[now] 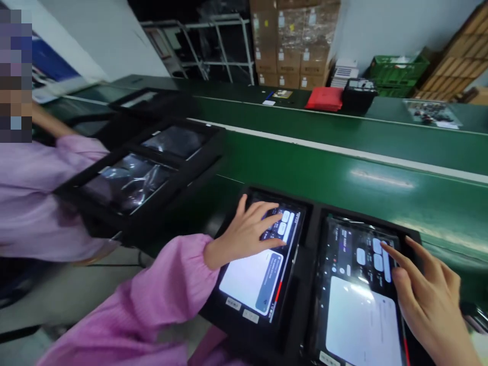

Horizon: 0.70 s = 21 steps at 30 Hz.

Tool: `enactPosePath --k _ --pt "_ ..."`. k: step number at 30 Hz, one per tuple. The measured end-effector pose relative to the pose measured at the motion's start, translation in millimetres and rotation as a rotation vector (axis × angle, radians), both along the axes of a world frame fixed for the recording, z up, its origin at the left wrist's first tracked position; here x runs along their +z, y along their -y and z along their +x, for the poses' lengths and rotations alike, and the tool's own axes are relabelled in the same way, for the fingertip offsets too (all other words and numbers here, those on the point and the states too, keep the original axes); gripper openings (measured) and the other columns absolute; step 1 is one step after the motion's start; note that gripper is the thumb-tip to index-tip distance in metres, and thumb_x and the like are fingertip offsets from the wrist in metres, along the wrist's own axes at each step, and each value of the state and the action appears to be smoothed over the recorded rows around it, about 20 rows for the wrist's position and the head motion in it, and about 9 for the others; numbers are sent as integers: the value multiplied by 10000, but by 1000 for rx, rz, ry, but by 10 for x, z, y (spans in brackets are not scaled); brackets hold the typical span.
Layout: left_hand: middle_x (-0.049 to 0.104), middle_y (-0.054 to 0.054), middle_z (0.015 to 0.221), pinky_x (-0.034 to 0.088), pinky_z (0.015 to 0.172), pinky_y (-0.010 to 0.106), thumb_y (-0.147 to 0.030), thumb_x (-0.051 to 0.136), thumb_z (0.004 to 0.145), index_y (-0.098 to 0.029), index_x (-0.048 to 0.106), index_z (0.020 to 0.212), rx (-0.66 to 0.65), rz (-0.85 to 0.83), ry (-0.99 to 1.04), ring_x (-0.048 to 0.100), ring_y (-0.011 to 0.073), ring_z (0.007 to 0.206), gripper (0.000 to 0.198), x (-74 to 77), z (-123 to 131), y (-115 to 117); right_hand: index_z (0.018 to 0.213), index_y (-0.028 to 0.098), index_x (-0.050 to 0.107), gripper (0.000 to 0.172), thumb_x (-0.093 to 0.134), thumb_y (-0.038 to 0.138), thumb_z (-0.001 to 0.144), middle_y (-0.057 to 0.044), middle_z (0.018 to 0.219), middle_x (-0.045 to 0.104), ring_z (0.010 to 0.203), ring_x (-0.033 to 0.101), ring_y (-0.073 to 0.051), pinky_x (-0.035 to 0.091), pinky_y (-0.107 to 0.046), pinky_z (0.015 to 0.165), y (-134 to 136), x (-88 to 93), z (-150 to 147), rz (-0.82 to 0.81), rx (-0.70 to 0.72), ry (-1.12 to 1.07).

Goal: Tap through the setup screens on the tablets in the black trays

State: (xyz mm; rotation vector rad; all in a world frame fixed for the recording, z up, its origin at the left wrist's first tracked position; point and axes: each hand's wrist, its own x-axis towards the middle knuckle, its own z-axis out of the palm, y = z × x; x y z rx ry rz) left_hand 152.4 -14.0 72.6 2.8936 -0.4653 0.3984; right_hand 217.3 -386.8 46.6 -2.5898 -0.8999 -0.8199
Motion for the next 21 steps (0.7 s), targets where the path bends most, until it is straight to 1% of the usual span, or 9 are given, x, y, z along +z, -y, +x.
enactPosePath --k 4,8,11,13,16,18,21 --pt "640 160 1380 296 1131 820 -557 707 933 -240 699 1294 -25 14 -76 602 360 1255 481 18 109 57 1256 225 669 440 312 401 1069 -177 1424 538 1085 577 -374 443 -515 843 46 -83 72 -75 47 67" --pt "643 141 1389 239 1171 805 -597 639 963 -271 673 1342 -7 -7 -95 580 357 1292 501 -28 97 64 1237 269 700 472 297 438 1058 -150 1408 554 1059 580 -368 454 -511 814 98 -142 93 -92 20 80" --pt "648 142 1383 245 1170 804 -612 614 971 -269 669 1348 -11 -12 -90 571 364 1308 513 -54 84 66 1252 293 702 473 305 453 1051 -128 1379 577 1051 589 -355 468 -504 814 119 -146 82 -85 13 75" --pt "652 153 1374 268 1155 810 -610 596 980 -252 674 1338 -18 -7 -83 567 372 1314 512 -57 88 76 1257 290 698 462 319 452 1050 -129 1359 585 1030 592 -351 474 -496 797 116 -121 81 -104 22 86" --pt "655 160 1364 297 1140 812 -603 591 984 -240 678 1329 -18 -15 -79 571 377 1313 509 -49 100 89 1225 231 700 462 321 431 1054 -165 1314 595 996 594 -364 470 -490 756 85 -43 87 -142 57 136" --pt "649 153 1373 291 1142 813 -606 600 979 -259 678 1330 -10 -35 -88 574 373 1311 500 -38 101 80 1196 196 698 459 320 416 1055 -188 1271 606 953 598 -366 465 -486 726 49 22 96 -162 82 175" --pt "629 142 1401 280 1155 799 -595 617 976 -290 681 1323 45 -97 -85 578 356 1304 467 -10 69 27 1166 210 696 416 347 403 1046 -186 1203 634 871 603 -348 459 -476 673 -13 89 122 -153 112 217"
